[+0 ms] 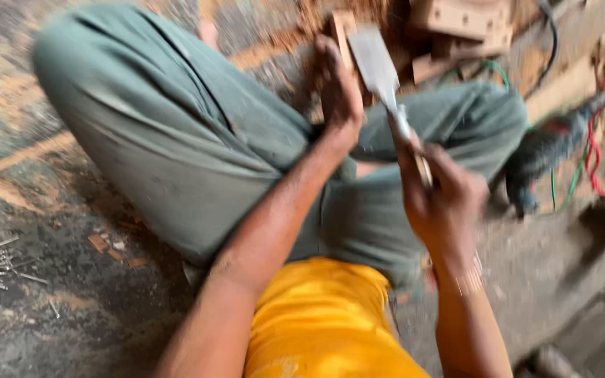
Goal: The person sits cross-legged on the floor and uses a chisel to carve and smooth the edges of small wooden pieces. They repeatedly hold the wood with one hand and strike or push the chisel with the other to remove wood shavings, occasionally picking up new pieces from a pile nearby.
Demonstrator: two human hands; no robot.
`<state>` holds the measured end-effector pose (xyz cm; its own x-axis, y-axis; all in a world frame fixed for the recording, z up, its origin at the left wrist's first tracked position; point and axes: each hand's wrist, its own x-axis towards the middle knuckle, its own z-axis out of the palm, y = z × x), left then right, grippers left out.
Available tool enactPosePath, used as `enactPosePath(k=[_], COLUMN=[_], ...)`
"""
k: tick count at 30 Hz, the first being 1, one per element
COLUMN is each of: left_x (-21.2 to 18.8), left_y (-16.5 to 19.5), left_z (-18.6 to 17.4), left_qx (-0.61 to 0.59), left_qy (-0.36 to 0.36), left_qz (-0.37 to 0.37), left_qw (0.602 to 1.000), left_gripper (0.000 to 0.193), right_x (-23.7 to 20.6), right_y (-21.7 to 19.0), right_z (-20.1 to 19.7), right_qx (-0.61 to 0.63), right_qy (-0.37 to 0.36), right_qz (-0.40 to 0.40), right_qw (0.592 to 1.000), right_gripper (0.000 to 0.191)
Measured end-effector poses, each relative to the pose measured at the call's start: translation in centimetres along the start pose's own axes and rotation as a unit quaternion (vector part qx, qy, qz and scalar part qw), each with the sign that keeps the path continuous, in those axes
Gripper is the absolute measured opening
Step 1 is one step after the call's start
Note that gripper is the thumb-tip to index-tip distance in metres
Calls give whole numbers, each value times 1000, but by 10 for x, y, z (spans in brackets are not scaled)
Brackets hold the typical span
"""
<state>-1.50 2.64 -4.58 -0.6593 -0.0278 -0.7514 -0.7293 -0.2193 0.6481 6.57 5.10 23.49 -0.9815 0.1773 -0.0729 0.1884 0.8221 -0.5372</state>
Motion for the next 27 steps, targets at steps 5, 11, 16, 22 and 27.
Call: enactPosePath(k=[5, 11, 16, 22, 27], left_x=[-3, -11, -17, -11, -6], left_y=[3, 11, 16, 17, 15], left_z=[-1, -4, -2, -4, -3], left_qx=[-91, -139, -125, -111, -122], left_qy=[-6, -39, -51, -36, -29], left_qz=[-19, 39, 25, -1, 129], left_qw=[996, 989, 991, 993, 984], left_gripper=[97, 104, 100, 95, 98], right_x=[6, 11, 10, 16, 3], right_y=[0, 20, 19, 13, 4], right_z=[-5, 4, 3, 7, -12], right_qx=[-67, -18, -23, -5, -17], right_qy=[-31, -30, -44, -36, -40], right_qz=[-15, -17, -23, -21, -9], right_qw=[997, 999, 998, 999, 999], right_gripper=[9, 14, 10, 9, 6])
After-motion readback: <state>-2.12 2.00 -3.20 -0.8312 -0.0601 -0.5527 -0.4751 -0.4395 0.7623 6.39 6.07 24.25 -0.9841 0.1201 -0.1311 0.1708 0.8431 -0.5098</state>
